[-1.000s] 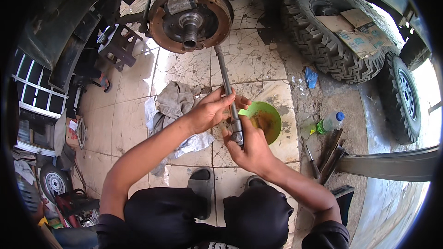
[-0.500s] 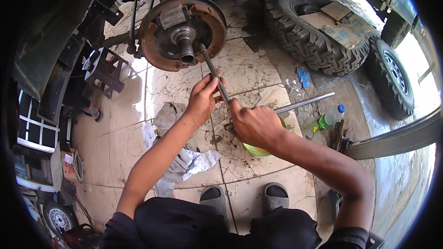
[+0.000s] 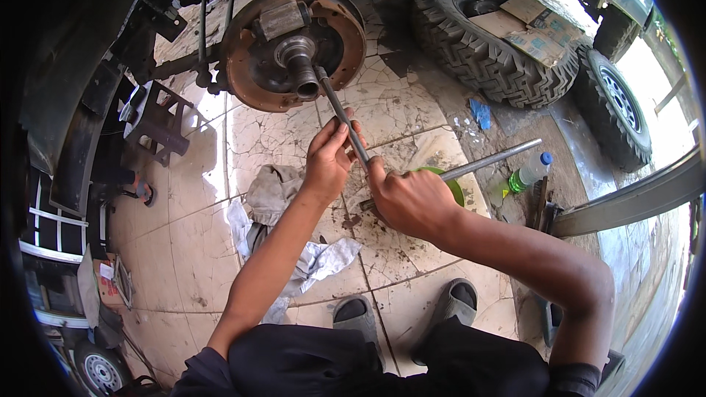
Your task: The person works on a vehicle axle assembly, using a T-handle socket wrench to loosen and remove bolts and components while handling a metal shaft.
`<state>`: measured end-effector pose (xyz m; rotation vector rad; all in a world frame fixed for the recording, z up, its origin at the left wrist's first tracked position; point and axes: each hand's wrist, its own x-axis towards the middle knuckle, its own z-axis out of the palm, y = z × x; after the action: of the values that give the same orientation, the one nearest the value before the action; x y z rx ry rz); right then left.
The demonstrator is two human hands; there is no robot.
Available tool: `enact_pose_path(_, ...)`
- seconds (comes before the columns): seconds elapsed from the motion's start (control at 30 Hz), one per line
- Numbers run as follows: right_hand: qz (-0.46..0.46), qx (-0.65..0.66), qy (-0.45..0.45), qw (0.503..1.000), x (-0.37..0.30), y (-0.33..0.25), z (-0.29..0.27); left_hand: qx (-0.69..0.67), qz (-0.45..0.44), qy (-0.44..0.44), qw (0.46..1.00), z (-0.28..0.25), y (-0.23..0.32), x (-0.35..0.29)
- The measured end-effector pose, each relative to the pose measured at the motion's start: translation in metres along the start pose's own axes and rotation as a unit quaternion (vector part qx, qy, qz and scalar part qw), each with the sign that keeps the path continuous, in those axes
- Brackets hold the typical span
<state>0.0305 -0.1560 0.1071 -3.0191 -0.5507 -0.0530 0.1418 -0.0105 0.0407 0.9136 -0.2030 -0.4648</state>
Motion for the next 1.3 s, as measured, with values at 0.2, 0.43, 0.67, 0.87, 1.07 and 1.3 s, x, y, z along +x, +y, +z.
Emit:
enact_pose_path(0.2,-0.017,-0.029,0.009,0.999,0.005,0.002,-0.001,-0.02,-0.002,-0.007,1.0,-0.006,0.004,0.004)
enact_pose_path(0.43,-0.034,-0.018,-0.029,0.999,0.017,0.007,-0.022,-0.048,-0.012,-0.02,0.999,-0.011,0.003,0.017)
enact_pose_path(0.67,0.154,0.723,0.113,0.664,0.013,-0.001,0.024,-0.027,-0.022,-0.03,0.999,-0.002,0.003,0.016)
enact_pose_path(0.87,0.131,0.954,0.125,0.24,0.015,-0.035,0.069,0.135,-0.15,-0.151,0.968,-0.014,-0.012,-0.006)
enact_pose_path(1.07,0.098,0.983,0.109,0.111,0.012,-0.051,0.079,0.075,-0.127,-0.039,0.988,-0.011,0.022,0.0)
enact_pose_path(1.3,0.197,0.726,0.159,0.64,-0.016,-0.052,0.073,0.117,-0.131,-0.013,0.984,0.002,0.014,-0.013)
